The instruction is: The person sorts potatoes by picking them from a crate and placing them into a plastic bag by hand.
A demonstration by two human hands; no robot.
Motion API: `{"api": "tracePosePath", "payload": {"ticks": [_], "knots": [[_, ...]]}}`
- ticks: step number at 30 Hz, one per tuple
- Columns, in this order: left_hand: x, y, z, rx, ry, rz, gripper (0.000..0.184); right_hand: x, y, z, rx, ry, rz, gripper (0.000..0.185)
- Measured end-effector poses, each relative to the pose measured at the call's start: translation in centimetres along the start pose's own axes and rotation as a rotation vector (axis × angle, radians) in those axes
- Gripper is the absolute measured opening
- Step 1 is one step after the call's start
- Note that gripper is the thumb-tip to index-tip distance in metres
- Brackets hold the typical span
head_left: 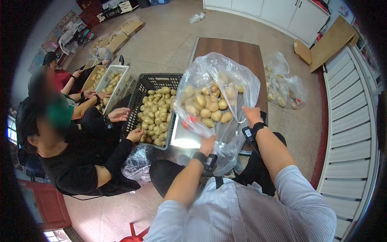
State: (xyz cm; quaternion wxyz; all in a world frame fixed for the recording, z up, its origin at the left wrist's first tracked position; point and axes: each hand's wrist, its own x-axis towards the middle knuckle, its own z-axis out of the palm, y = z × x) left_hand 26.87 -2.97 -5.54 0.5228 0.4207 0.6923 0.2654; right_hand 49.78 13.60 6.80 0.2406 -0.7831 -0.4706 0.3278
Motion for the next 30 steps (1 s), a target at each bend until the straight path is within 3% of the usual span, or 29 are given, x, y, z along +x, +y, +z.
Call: {"api": "tracePosePath", "payload": {"ticks": [2, 3, 4, 5, 6, 8, 11, 13, 16, 23, 27, 30], "knots": [[-0.4, 0.5, 0.1, -0.027, -0.029, 0.051, 0.067, 1.7, 1.6, 0.8, 0.06, -0.053, -0.018, 0.061], [-0.7, 1.2, 0.1, -0.036, -0.039, 0.068, 0.066, 1.9, 2.0, 0.9, 0.162, -0.189, 0.051, 0.052], [-2.5, 3.7, -0.4, -0.099, 0.007, -0.006, 0.062, 2.4, 2.5, 1.0, 0.262, -0.326, 0.121, 0.043], [-4.0, 5.8, -0.8, -0.161, 0.054, -0.081, 0.058, 4.2, 4.2, 1.8, 0.263, -0.325, 0.12, 0.043], [-4.7, 6.7, -0.9, -0.161, 0.054, -0.08, 0.058, 6.7, 6.6, 3.1, 0.163, -0.337, -0.08, 0.037], [-5.5, 7.7, -1.0, -0.3, 0.078, -0.134, 0.052, 7.5, 7.3, 3.4, 0.062, -0.346, -0.28, 0.031], [-4.8, 6.9, -0.6, -0.202, 0.069, -0.078, 0.051, 3.6, 2.7, -0.5, -0.051, -0.383, -0.215, 0.02], [-3.3, 4.4, 0.0, -0.083, 0.051, 0.047, 0.051, 0.1, -0.9, -3.4, 0.27, -0.363, 0.076, 0.019], [-2.4, 3.3, 0.1, 0.034, 0.033, 0.171, 0.052, -4.3, -3.7, -7.6, 0.298, -0.303, 0.028, 0.034], [-1.5, 2.8, -0.5, 0.396, -0.046, 0.343, 0.056, -5.3, -1.1, -12.0, 0.569, -0.439, 0.001, 0.033], [-1.9, 3.2, -0.1, 0.316, 0.003, 0.3, 0.058, -5.7, -0.6, -14.5, 0.557, -0.466, -0.04, 0.031], [-5.0, 7.1, -1.5, 0.249, 0.0, 0.121, 0.061, -6.6, -1.3, -16.4, 0.568, -0.456, -0.037, 0.033]]}}
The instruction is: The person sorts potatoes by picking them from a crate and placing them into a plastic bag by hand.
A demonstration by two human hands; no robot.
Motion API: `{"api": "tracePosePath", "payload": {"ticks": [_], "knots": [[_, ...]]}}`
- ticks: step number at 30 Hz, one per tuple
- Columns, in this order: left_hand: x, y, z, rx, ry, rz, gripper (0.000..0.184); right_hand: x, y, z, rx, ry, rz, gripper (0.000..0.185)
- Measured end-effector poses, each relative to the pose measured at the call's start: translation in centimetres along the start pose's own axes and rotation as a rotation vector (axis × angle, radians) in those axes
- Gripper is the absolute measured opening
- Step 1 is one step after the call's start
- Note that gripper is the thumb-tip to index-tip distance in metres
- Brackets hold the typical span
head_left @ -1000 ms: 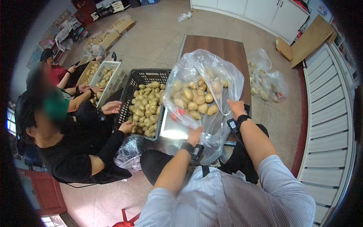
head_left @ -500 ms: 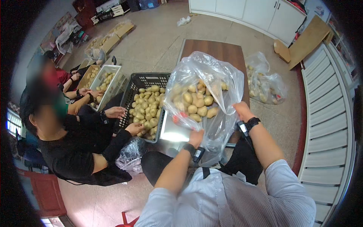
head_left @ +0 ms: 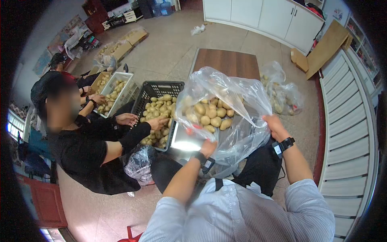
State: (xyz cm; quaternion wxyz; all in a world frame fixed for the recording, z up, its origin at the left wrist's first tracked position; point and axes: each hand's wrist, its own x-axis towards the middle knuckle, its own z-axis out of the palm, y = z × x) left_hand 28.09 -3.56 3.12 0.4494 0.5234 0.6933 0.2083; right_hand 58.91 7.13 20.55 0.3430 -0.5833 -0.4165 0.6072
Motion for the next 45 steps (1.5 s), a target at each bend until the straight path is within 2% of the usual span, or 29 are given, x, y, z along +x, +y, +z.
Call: {"api": "tracePosePath", "payload": {"ticks": [3, 5, 8, 12, 13, 14, 15, 16, 18, 19, 21, 22, 23, 24, 25, 27, 29, 31, 33, 34, 36, 37, 38, 39, 40, 41, 43, 44, 45], "knots": [[-0.1, -0.4, -0.5, 0.098, -0.069, -0.032, 0.062, -1.0, 0.0, -0.8, 0.125, 0.02, -0.052, 0.035], [2.1, -4.1, 0.5, 0.362, -0.212, 0.248, 0.062, -1.3, -0.3, -1.7, 0.151, 0.007, -0.028, 0.031], [4.1, -8.6, 1.9, 0.403, -0.223, 0.299, 0.061, -2.6, -0.9, -2.1, 0.169, 0.006, -0.011, 0.027], [1.8, -7.9, 1.2, 0.289, -0.212, 0.371, 0.062, -2.5, -1.0, -2.6, 0.109, 0.006, -0.01, 0.028], [-1.9, -3.2, -0.3, 0.18, -0.109, 0.169, 0.061, -2.1, -1.0, -2.9, 0.109, 0.005, -0.012, 0.028], [-4.1, -0.3, -1.2, 0.071, -0.006, -0.032, 0.061, -1.3, -1.1, -3.4, -0.041, 0.045, 0.008, 0.036], [-3.6, -1.1, -0.6, 0.07, -0.006, -0.032, 0.061, -0.4, -1.2, -3.7, -0.19, 0.084, 0.029, 0.044], [-2.4, -2.6, 0.2, 0.065, -0.024, -0.019, 0.062, 0.6, -1.6, -3.9, -0.192, 0.083, 0.034, 0.044], [-1.7, -3.8, 0.8, 0.061, -0.038, -0.004, 0.063, 2.1, -1.7, -4.0, -0.62, 0.209, -0.192, 0.049], [-1.7, -3.7, 0.6, 0.043, -0.043, -0.071, 0.064, 1.6, -2.5, -3.2, -0.62, 0.206, -0.191, 0.049], [-2.4, -2.6, -0.2, 0.027, -0.05, -0.145, 0.065, 0.3, -4.2, -1.6, -0.892, 0.358, -0.524, 0.057], [-4.0, -0.7, -1.0, -0.21, 0.071, -0.206, 0.066, 0.3, -4.6, -1.0, -0.891, 0.354, -0.519, 0.057], [-4.6, 0.9, -1.6, -0.448, 0.19, -0.273, 0.068, 0.8, -5.5, -0.6, -0.906, 0.399, -0.617, 0.062], [-3.9, -0.6, -1.2, -0.447, 0.188, -0.277, 0.068, 0.6, -5.8, 0.0, -0.916, 0.45, -0.723, 0.067], [-2.7, -3.3, -0.5, -0.346, 0.202, -0.143, 0.065, -0.2, -6.6, 1.2, -0.917, 0.448, -0.72, 0.067], [-2.3, -4.9, -0.4, -0.245, 0.211, -0.014, 0.063, -2.4, -8.6, 4.2, -1.011, 0.538, -0.873, 0.077], [-2.9, -3.5, -1.9, -0.478, 0.352, -0.224, 0.053, -3.4, -9.1, 6.5, -1.031, 0.49, -0.888, 0.081], [-3.8, -2.2, -5.7, -0.169, 0.188, -0.169, 0.042, -2.9, -9.7, 8.3, -1.055, 0.431, -0.889, 0.086], [-4.7, -0.5, -7.6, -0.394, 0.421, -0.281, 0.035, -2.3, -9.3, 9.4, -1.1, 0.272, -0.805, 0.09], [-5.4, 1.0, -8.6, -0.469, 0.503, -0.317, 0.033, -1.1, -8.2, 9.5, -1.185, 0.282, -0.863, 0.093], [-7.1, 4.6, -10.7, -0.648, 0.808, -0.088, 0.026, -0.2, -7.1, 10.0, -1.213, 0.189, -0.801, 0.094], [-6.7, 4.8, -11.1, -0.649, 0.811, -0.094, 0.026, 0.1, -7.0, 10.4, -1.241, 0.1, -0.741, 0.095], [-6.5, 4.8, -11.4, -0.308, 0.938, 0.081, 0.026, 0.3, -6.9, 10.8, -1.242, 0.091, -0.739, 0.095], [-6.2, 4.6, -11.6, 0.043, 1.038, 0.254, 0.028, 0.5, -6.9, 11.5, -1.211, 0.028, -0.618, 0.09], [-5.7, 4.6, -11.6, 0.043, 1.039, 0.249, 0.028, 0.8, -7.0, 12.0, -1.179, -0.032, -0.498, 0.085], [-5.0, 4.6, -11.5, -0.025, 0.761, 0.253, 0.03, 1.8, -6.3, 12.5, -1.18, -0.035, -0.499, 0.085], [-3.2, 4.1, -10.8, -0.155, 0.203, 0.256, 0.035, 4.4, -4.5, 13.7, -1.005, -0.133, -0.398, 0.07], [-2.6, 3.5, -10.5, -0.163, 0.163, 0.276, 0.036, 5.4, -4.0, 14.2, -1.007, -0.131, -0.396, 0.07], [-2.0, 3.0, -10.2, -0.172, 0.122, 0.295, 0.037, 5.9, -3.8, 15.2, -0.811, -0.309, -0.226, 0.063]]}}
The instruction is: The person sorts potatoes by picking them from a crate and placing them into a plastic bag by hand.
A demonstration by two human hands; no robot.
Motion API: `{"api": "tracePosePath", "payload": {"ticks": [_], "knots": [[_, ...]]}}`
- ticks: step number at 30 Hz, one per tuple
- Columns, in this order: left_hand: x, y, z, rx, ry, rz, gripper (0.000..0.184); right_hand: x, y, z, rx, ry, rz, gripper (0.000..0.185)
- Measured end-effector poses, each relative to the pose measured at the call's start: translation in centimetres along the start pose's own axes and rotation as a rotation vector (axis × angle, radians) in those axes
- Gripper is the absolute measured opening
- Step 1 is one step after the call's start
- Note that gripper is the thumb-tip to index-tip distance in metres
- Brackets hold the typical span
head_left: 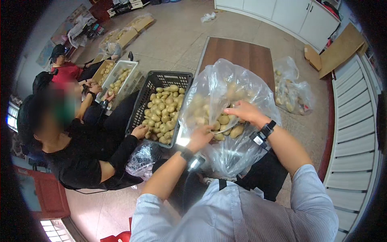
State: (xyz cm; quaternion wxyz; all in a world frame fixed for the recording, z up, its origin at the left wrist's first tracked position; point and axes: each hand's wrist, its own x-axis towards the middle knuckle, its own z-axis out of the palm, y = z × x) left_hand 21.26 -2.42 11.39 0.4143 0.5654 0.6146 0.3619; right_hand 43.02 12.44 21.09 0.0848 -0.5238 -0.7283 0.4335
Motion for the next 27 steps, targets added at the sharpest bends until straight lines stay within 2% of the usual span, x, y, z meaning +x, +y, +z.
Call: {"api": "tracePosePath", "payload": {"ticks": [1, 2, 4, 5, 8, 9, 10, 11, 12, 13, 14, 15, 17, 19, 20, 21, 22, 24, 27], "knots": [[0.1, 0.8, -0.4, 0.081, -0.082, -0.054, 0.038, 0.5, -0.7, 0.7, 0.237, -0.186, 0.059, 0.056], [0.1, 1.4, -0.8, 0.162, -0.165, -0.11, 0.038, 0.8, -1.3, 1.4, 0.237, -0.185, 0.065, 0.056], [1.0, -0.4, -1.1, 0.11, -0.176, -0.127, 0.038, 1.3, -2.6, 3.1, 0.397, -0.275, 0.092, 0.049], [1.4, -1.4, -1.2, 0.063, -0.18, -0.141, 0.038, 1.9, -2.7, 4.3, 0.397, -0.276, 0.097, 0.049], [1.0, 4.3, -4.0, 0.054, -0.22, -0.232, 0.042, 4.3, -2.3, 7.1, 0.354, -0.167, 0.117, 0.047], [1.2, 4.4, -4.7, 0.053, -0.218, -0.237, 0.042, 4.7, -2.2, 7.3, 0.472, -0.116, 0.162, 0.039], [1.1, 4.2, -5.5, 0.097, -0.155, -0.153, 0.044, 5.0, -2.1, 7.7, 0.589, -0.066, 0.212, 0.03], [1.0, 3.7, -6.3, 0.14, -0.093, -0.07, 0.045, 5.5, -1.8, 7.6, 0.588, -0.074, 0.219, 0.03], [1.0, 2.4, -6.8, 0.134, -0.092, -0.08, 0.045, 6.5, -0.8, 6.8, 0.617, -0.109, 0.249, 0.028], [1.3, 0.8, -7.4, 0.262, 0.028, -0.132, 0.047, 7.6, 0.1, 5.6, 0.645, -0.144, 0.281, 0.026], [1.5, -0.3, -7.8, 0.392, 0.147, -0.182, 0.049, 9.7, 2.6, 4.6, 0.774, -0.154, 0.253, 0.025], [1.8, -0.5, -8.4, 0.388, 0.146, -0.191, 0.049, 11.7, 4.5, 4.1, 0.904, -0.161, 0.227, 0.023], [2.7, -0.9, -9.4, 0.361, 0.366, -0.201, 0.05, 10.8, 0.2, 0.0, 0.894, 0.163, 0.177, 0.026], [3.7, -2.0, -9.7, 0.37, 0.424, -0.187, 0.049, 10.8, -1.8, -3.0, 0.799, 0.379, 0.231, 0.025], [4.1, -2.4, -9.9, 0.383, 0.485, -0.162, 0.048, 13.2, 0.2, -4.8, 0.389, 0.369, 0.125, 0.024], [4.3, -1.2, -10.1, 0.314, 0.435, -0.192, 0.049, 15.2, 2.3, -6.3, -0.018, 0.349, 0.015, 0.023], [4.4, -1.6, -9.9, 0.314, 0.437, -0.198, 0.049, 15.4, 2.2, -6.7, -0.018, 0.343, 0.015, 0.023], [4.8, -2.4, -9.6, 0.317, 0.442, -0.164, 0.052, 15.6, 2.4, -7.8, -0.559, 0.738, -0.173, 0.019], [4.9, -3.8, -9.7, 0.319, 0.385, -0.217, 0.054, 14.7, 3.7, -8.9, -0.67, 0.645, -0.247, 0.021]]}}
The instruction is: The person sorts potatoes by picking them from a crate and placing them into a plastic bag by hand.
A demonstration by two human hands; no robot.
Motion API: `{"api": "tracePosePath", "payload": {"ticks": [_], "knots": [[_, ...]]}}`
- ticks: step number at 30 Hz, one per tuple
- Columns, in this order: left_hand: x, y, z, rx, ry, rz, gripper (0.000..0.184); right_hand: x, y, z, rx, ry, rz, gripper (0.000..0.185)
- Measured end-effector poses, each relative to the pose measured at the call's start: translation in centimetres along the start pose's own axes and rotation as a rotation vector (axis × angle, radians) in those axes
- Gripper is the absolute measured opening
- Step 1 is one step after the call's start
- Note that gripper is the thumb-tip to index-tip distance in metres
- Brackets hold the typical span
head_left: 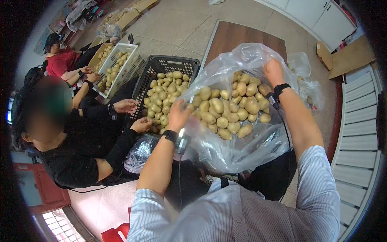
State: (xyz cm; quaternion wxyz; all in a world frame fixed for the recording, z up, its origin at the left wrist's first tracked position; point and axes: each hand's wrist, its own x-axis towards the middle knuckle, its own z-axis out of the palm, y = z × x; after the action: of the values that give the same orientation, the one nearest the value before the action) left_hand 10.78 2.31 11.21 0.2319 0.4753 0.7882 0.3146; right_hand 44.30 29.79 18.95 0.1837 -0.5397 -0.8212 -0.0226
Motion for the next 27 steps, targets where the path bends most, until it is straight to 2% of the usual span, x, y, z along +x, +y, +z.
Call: {"api": "tracePosePath", "payload": {"ticks": [4, 6, 10, 12, 17, 19, 20, 21, 22, 25, 27], "knots": [[-0.2, -1.1, 0.7, 0.013, -0.084, -0.05, 0.054, -2.3, 3.2, 4.0, 0.041, -0.047, 0.021, 0.022], [-0.3, -1.6, 0.9, 0.0, -0.099, -0.06, 0.053, -3.2, 3.5, 5.5, -0.013, -0.43, 0.07, 0.025], [-0.9, -0.7, 1.0, 0.1, -0.149, -0.113, 0.057, -5.6, 1.3, 3.7, 0.138, -0.279, 0.094, 0.029], [-1.1, -0.1, 1.0, 0.069, -0.169, -0.049, 0.063, -6.5, -0.2, 1.8, 0.124, -0.257, 0.082, 0.029], [-1.4, -0.5, 2.6, 0.117, -0.177, -0.057, 0.072, -9.7, -3.8, -2.2, 0.203, -0.229, 0.058, 0.03], [-1.7, -0.6, 3.5, 0.151, -0.183, -0.05, 0.077, -11.6, -5.2, -4.0, 0.36, -0.281, -0.094, 0.034], [-2.4, -0.1, 3.9, 0.134, -0.196, -0.088, 0.081, -12.8, -6.1, -4.9, 0.356, -0.278, -0.093, 0.034], [-2.9, 0.2, 4.2, 0.116, -0.21, -0.126, 0.086, -14.1, -7.3, -5.9, 0.362, -0.375, -0.089, 0.036], [-3.0, -0.1, 4.6, 0.127, -0.229, -0.014, 0.09, -15.4, -8.1, -6.5, 0.366, -0.472, -0.084, 0.039], [-3.8, 0.1, 6.2, 0.067, -0.216, -0.099, 0.088, -19.5, -8.8, -5.6, 0.351, -0.53, -0.185, 0.047], [-3.9, -0.2, 6.9, 0.046, -0.189, -0.116, 0.088, -21.7, -9.5, -5.5, 0.316, -0.598, -0.174, 0.047]]}}
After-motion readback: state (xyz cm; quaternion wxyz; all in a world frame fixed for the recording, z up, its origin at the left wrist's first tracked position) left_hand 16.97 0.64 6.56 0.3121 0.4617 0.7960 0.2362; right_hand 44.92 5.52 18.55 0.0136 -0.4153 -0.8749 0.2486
